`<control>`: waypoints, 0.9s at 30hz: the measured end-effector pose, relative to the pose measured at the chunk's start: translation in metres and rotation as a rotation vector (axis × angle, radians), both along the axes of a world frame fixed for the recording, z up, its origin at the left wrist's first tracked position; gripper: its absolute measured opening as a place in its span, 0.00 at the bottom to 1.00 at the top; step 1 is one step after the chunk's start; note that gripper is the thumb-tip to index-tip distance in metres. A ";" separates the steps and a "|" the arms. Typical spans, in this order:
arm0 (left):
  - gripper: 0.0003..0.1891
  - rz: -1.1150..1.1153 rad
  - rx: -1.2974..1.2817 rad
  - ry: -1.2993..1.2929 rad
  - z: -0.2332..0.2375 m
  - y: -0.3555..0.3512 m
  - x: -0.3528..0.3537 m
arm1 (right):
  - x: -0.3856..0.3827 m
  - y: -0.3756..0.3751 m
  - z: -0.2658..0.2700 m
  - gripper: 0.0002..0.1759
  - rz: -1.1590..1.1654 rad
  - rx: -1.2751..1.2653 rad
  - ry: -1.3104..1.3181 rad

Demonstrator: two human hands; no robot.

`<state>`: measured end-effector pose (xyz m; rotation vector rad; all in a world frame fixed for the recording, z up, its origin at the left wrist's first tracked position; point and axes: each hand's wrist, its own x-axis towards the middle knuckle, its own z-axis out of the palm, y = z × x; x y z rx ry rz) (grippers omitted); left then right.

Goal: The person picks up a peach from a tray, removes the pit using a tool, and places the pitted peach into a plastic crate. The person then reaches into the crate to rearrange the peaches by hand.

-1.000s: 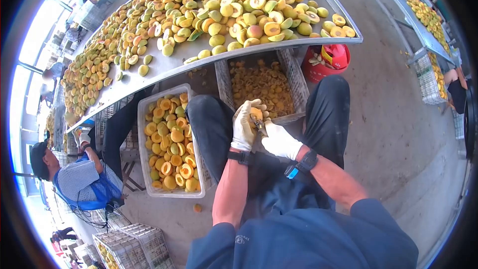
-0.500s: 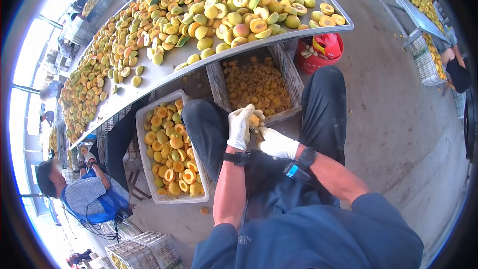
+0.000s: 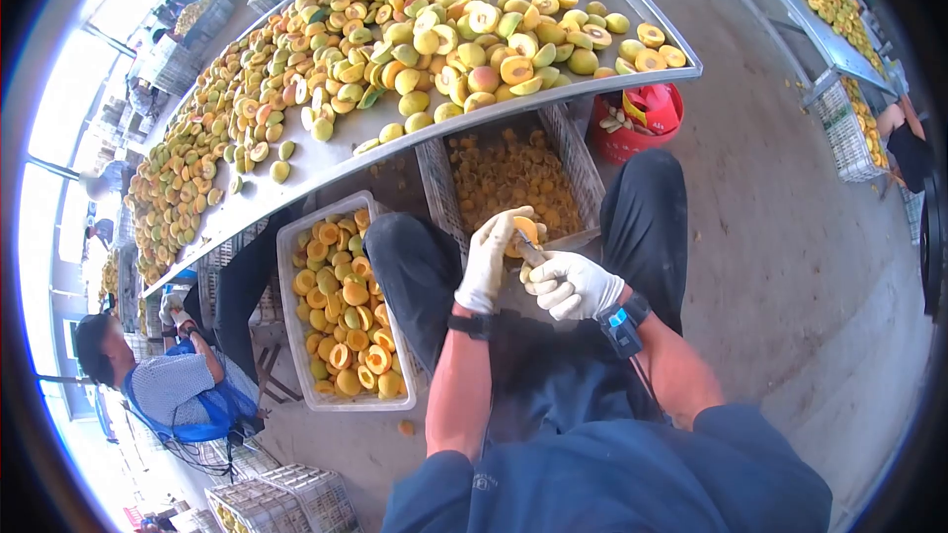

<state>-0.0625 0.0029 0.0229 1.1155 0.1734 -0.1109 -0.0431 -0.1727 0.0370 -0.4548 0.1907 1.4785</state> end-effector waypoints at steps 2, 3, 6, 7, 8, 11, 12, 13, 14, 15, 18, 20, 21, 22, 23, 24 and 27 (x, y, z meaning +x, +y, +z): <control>0.20 0.162 0.114 -0.030 -0.006 -0.013 -0.004 | 0.000 0.003 -0.006 0.04 -0.061 0.027 0.312; 0.18 0.187 0.105 -0.019 -0.008 -0.013 -0.005 | -0.001 0.005 -0.007 0.06 -0.050 0.068 0.355; 0.15 0.212 0.057 -0.056 -0.026 -0.004 0.001 | -0.001 0.010 -0.007 0.07 -0.018 0.140 0.280; 0.16 0.211 0.058 0.004 -0.017 -0.004 0.000 | 0.001 0.015 -0.016 0.05 -0.004 0.158 0.290; 0.18 0.173 0.079 -0.020 -0.004 -0.003 -0.001 | 0.004 0.016 -0.020 0.04 -0.003 0.176 0.324; 0.19 0.141 -0.025 0.057 -0.011 0.000 0.012 | 0.009 0.020 -0.022 0.04 -0.053 0.195 0.354; 0.19 0.124 -0.069 0.068 -0.015 0.001 0.017 | 0.011 0.019 -0.022 0.04 -0.078 0.214 0.371; 0.21 0.099 -0.086 0.071 -0.016 0.001 0.021 | 0.012 0.020 -0.023 0.05 -0.093 0.268 0.410; 0.21 0.089 -0.084 0.063 -0.018 0.001 0.024 | 0.012 0.020 -0.026 0.05 -0.101 0.272 0.400; 0.22 0.056 -0.232 0.128 -0.020 0.002 0.027 | 0.014 0.020 -0.028 0.05 -0.093 0.333 0.420; 0.27 0.003 -0.361 0.187 -0.018 0.002 0.038 | 0.019 0.024 -0.021 0.06 -0.095 0.375 0.401; 0.27 0.048 -0.293 0.168 -0.007 -0.002 0.040 | 0.021 0.027 -0.024 0.07 -0.144 0.448 0.453; 0.28 0.071 -0.282 0.183 -0.003 -0.004 0.041 | 0.024 0.028 -0.026 0.08 -0.130 0.510 0.499; 0.25 0.071 -0.246 0.177 0.002 -0.001 0.044 | 0.026 0.030 -0.023 0.08 -0.121 0.552 0.496; 0.25 0.129 -0.315 0.190 0.006 0.001 0.046 | 0.028 0.029 -0.021 0.07 -0.097 0.591 0.459; 0.25 0.188 -0.384 0.212 0.013 0.004 0.048 | 0.029 0.028 -0.014 0.07 -0.077 0.630 0.431; 0.20 0.108 -0.552 0.105 0.023 0.014 0.058 | 0.039 0.017 -0.002 0.09 -0.145 0.563 0.286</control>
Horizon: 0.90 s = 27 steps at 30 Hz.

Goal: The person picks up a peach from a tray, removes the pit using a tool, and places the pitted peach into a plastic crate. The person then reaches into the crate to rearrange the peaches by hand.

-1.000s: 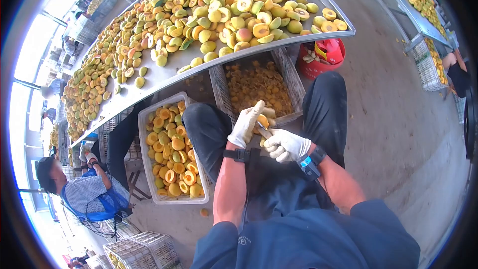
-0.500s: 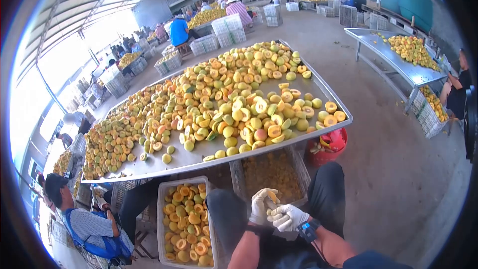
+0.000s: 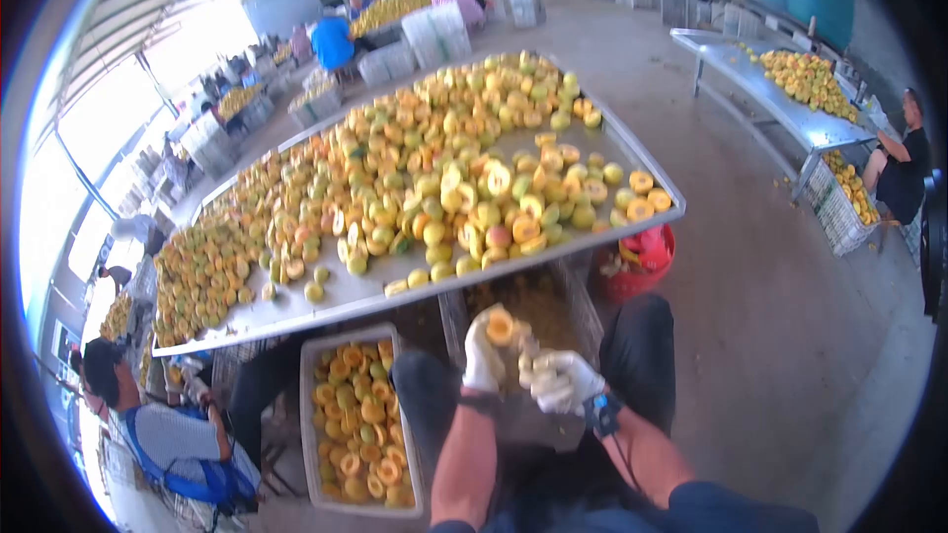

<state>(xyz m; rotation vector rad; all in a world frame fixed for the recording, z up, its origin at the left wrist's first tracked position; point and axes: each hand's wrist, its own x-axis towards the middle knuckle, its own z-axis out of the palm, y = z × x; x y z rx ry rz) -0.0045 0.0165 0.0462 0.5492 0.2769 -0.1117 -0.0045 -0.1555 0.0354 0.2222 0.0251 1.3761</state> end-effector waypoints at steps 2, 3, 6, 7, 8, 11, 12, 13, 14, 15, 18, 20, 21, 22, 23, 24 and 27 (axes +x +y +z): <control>0.17 0.280 0.816 -0.034 -0.028 0.016 0.022 | 0.015 0.000 0.000 0.05 -0.080 -0.704 -0.500; 0.20 0.279 1.097 -0.071 -0.046 0.029 0.026 | 0.009 0.011 0.005 0.04 -0.174 -1.235 -1.051; 0.24 0.526 1.713 -0.274 0.010 0.024 0.002 | 0.012 0.014 -0.039 0.10 -0.344 -1.748 -1.982; 0.25 0.540 1.676 -0.296 0.025 0.024 -0.004 | 0.012 0.013 -0.040 0.12 -0.237 -1.767 -2.082; 0.25 0.584 1.630 -0.307 0.039 0.024 -0.012 | 0.009 0.013 -0.035 0.13 -0.198 -1.773 -2.132; 0.26 0.713 1.599 -0.317 0.078 0.038 -0.043 | 0.012 0.013 -0.048 0.16 -0.053 -1.805 -2.207; 0.24 0.816 1.665 -0.356 0.077 0.055 -0.051 | 0.013 0.011 -0.055 0.16 0.023 -1.782 -2.217; 0.23 0.836 1.727 -0.247 0.088 0.067 -0.067 | 0.013 0.011 -0.055 0.16 0.030 -1.776 -2.219; 0.23 0.875 1.761 -0.199 0.084 0.087 -0.076 | 0.013 0.012 -0.055 0.17 -0.034 -1.787 -2.237; 0.23 0.888 1.669 -0.106 0.076 0.106 -0.086 | 0.012 0.012 -0.055 0.19 -0.099 -1.799 -2.252; 0.22 0.777 2.140 0.238 0.026 0.178 -0.112 | 0.014 0.016 -0.062 0.21 -0.209 -1.870 -2.279; 0.23 0.640 2.291 0.437 -0.008 0.204 -0.125 | 0.013 0.019 -0.054 0.28 -0.132 -1.847 -2.353; 0.25 0.450 2.336 0.569 -0.020 0.215 -0.130 | 0.013 0.019 -0.050 0.29 -0.079 -1.835 -2.396; 0.26 0.272 2.360 0.694 -0.027 0.220 -0.132 | 0.015 0.018 -0.054 0.32 -0.079 -1.841 -2.392; 0.27 0.089 2.369 0.838 -0.025 0.219 -0.130 | 0.012 0.018 -0.049 0.32 -0.096 -1.860 -2.385; 0.26 -0.057 2.392 0.929 -0.022 0.224 -0.128 | 0.012 0.018 -0.041 0.32 -0.069 -1.839 -2.371; 0.15 0.365 2.449 0.593 0.003 0.220 -0.094 | 0.017 0.018 -0.057 0.31 -0.025 -1.854 -2.364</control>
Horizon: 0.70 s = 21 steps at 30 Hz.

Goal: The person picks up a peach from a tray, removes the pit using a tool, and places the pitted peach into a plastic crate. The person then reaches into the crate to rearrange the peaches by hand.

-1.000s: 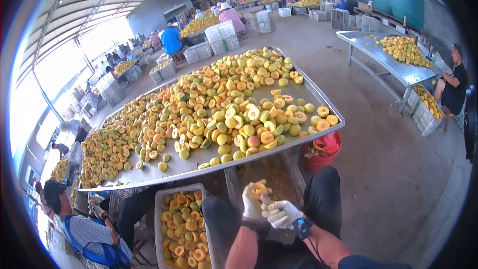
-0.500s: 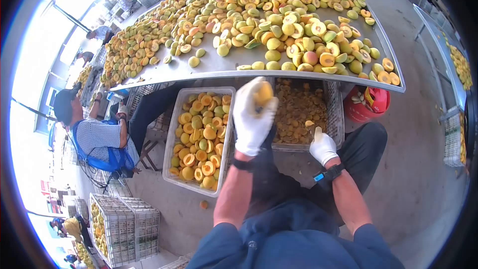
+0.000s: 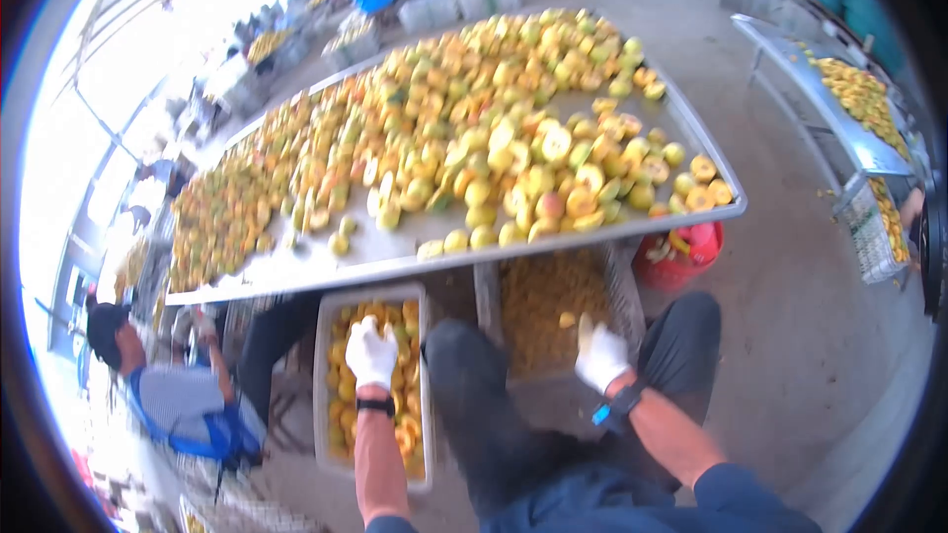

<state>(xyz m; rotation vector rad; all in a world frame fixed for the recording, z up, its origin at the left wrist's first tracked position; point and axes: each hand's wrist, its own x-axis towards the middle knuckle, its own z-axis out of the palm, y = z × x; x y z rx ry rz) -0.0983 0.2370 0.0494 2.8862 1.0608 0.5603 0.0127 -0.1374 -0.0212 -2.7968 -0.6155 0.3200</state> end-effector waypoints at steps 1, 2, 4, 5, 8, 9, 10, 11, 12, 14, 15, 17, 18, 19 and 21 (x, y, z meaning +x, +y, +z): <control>0.13 -0.120 0.004 -0.103 0.003 0.004 0.018 | 0.001 0.004 0.008 0.30 -0.015 0.024 -0.002; 0.12 -0.228 -0.075 -0.177 0.029 -0.016 0.036 | 0.000 0.010 0.017 0.29 -0.023 0.044 0.003; 0.11 -0.489 -0.094 -0.265 0.057 -0.051 0.073 | 0.003 0.013 0.004 0.27 0.015 0.025 0.069; 0.11 -0.613 -0.127 -0.227 0.067 -0.067 0.089 | 0.003 0.015 0.007 0.27 -0.010 0.061 0.036; 0.11 -0.781 -0.135 -0.087 0.087 -0.124 0.126 | 0.003 0.016 0.022 0.29 -0.056 0.115 -0.017; 0.11 -0.832 -0.131 -0.030 0.087 -0.135 0.136 | 0.004 0.015 0.024 0.29 -0.079 0.174 -0.039; 0.11 -0.881 -0.128 0.028 0.087 -0.145 0.145 | 0.005 0.014 0.024 0.29 -0.100 0.232 -0.060; 0.13 -0.873 -0.130 0.038 0.089 -0.155 0.153 | 0.006 0.013 0.021 0.29 -0.115 0.262 -0.075; 0.13 -0.884 -0.129 0.038 0.088 -0.160 0.162 | 0.006 0.010 0.018 0.29 -0.125 0.262 -0.077; 0.14 -0.852 -0.142 -0.109 0.082 -0.164 0.182 | 0.003 0.008 0.008 0.29 -0.145 0.304 -0.018; 0.18 -0.792 -0.149 -0.121 0.076 -0.163 0.195 | 0.000 0.008 0.001 0.27 -0.139 0.349 0.011; 0.21 -0.668 -0.193 0.100 0.074 -0.167 0.220 | -0.006 0.008 -0.006 0.23 -0.070 0.324 0.105; 0.23 -0.532 -0.242 0.318 0.072 -0.169 0.231 | -0.008 0.008 -0.015 0.23 -0.023 0.326 0.125; 0.30 -0.546 -0.259 0.473 0.072 -0.169 0.240 | -0.009 0.007 -0.012 0.22 0.002 0.305 0.163; 0.31 -0.511 -0.235 0.508 0.068 -0.178 0.252 | -0.010 0.006 -0.004 0.21 0.024 0.253 0.239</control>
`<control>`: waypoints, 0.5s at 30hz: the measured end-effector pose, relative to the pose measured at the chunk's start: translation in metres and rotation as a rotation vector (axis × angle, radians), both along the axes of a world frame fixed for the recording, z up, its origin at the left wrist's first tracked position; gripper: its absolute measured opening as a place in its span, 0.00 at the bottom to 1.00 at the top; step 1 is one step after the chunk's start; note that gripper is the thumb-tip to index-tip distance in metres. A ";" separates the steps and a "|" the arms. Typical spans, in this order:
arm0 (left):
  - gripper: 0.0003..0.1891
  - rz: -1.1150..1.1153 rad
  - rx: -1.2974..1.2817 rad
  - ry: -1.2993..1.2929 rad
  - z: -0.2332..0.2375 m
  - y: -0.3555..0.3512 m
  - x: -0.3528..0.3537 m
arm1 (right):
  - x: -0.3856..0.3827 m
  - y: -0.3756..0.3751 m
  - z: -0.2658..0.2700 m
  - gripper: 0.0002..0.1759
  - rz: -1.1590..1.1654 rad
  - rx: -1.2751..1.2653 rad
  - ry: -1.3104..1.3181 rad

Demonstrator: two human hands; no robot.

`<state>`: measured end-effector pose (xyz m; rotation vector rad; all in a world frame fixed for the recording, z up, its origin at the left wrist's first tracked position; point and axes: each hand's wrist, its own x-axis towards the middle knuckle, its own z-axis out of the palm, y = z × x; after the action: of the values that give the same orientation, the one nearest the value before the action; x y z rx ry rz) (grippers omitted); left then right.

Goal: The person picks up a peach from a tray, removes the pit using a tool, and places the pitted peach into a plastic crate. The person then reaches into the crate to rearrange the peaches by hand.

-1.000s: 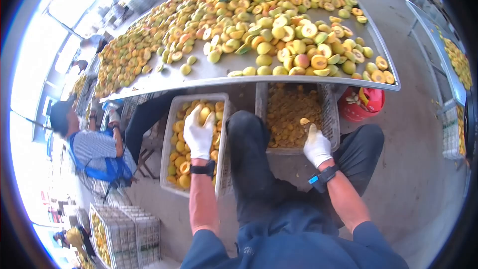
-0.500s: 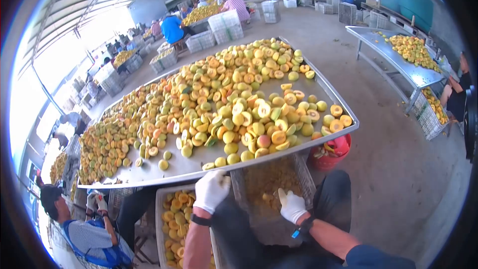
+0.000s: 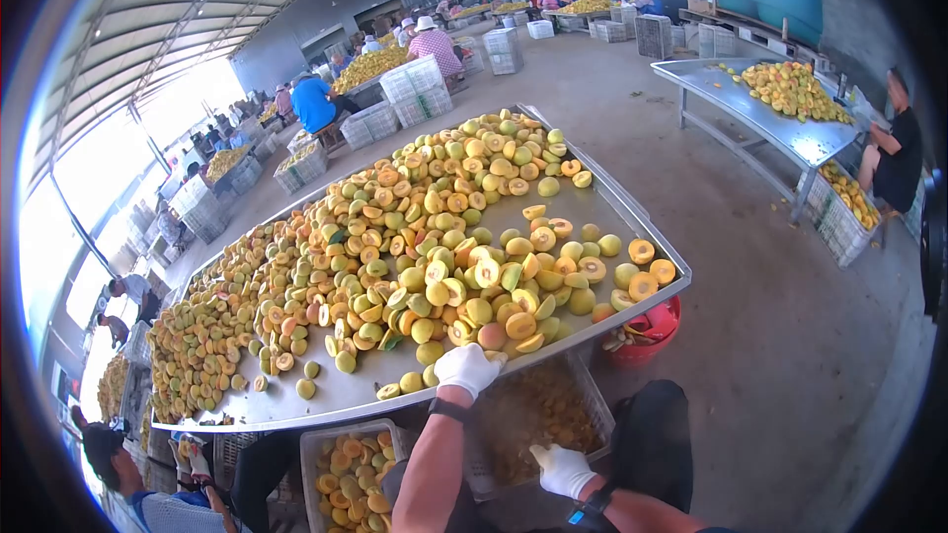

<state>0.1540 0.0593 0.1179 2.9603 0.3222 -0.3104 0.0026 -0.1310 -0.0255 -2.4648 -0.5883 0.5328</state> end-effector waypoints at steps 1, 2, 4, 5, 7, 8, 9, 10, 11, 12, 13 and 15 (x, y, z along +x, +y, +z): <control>0.32 0.023 0.040 0.036 0.000 -0.005 0.004 | 0.000 0.001 0.001 0.21 -0.010 0.003 0.002; 0.33 0.045 0.024 0.032 -0.009 -0.005 0.012 | -0.001 0.002 0.002 0.22 0.012 -0.002 0.006; 0.31 0.081 0.009 0.037 -0.015 -0.008 0.017 | -0.002 0.001 0.001 0.22 0.065 0.001 0.000; 0.30 0.124 -0.004 0.039 -0.016 -0.009 0.017 | -0.003 0.000 0.002 0.22 0.062 0.003 0.002; 0.28 0.133 -0.027 0.026 -0.016 -0.004 0.015 | -0.006 0.000 0.006 0.20 0.069 0.017 0.059; 0.27 0.147 -0.074 0.006 -0.015 0.000 0.013 | -0.008 -0.001 0.004 0.20 0.069 0.021 0.064; 0.26 0.161 -0.123 -0.015 -0.014 0.003 0.010 | -0.010 -0.003 0.000 0.20 0.069 0.047 0.030; 0.26 0.190 -0.174 -0.051 -0.009 0.005 0.005 | -0.012 -0.004 -0.003 0.20 0.069 0.072 -0.005; 0.27 0.240 -0.246 -0.146 -0.019 0.012 0.002 | -0.013 -0.006 -0.003 0.20 0.069 0.072 -0.002; 0.26 0.289 -0.286 -0.228 -0.030 0.017 -0.001 | -0.014 -0.007 -0.003 0.20 0.055 0.094 -0.018; 0.24 0.338 -0.326 -0.311 -0.035 0.019 -0.002 | -0.014 -0.008 -0.002 0.21 0.042 0.115 -0.035; 0.21 0.359 -0.393 -0.471 -0.044 0.025 -0.005 | -0.013 -0.011 0.000 0.21 0.025 0.133 -0.047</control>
<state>0.1493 0.0846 0.0736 2.4270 0.6280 0.3258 -0.0106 -0.1417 -0.0253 -2.3521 -0.6532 0.4319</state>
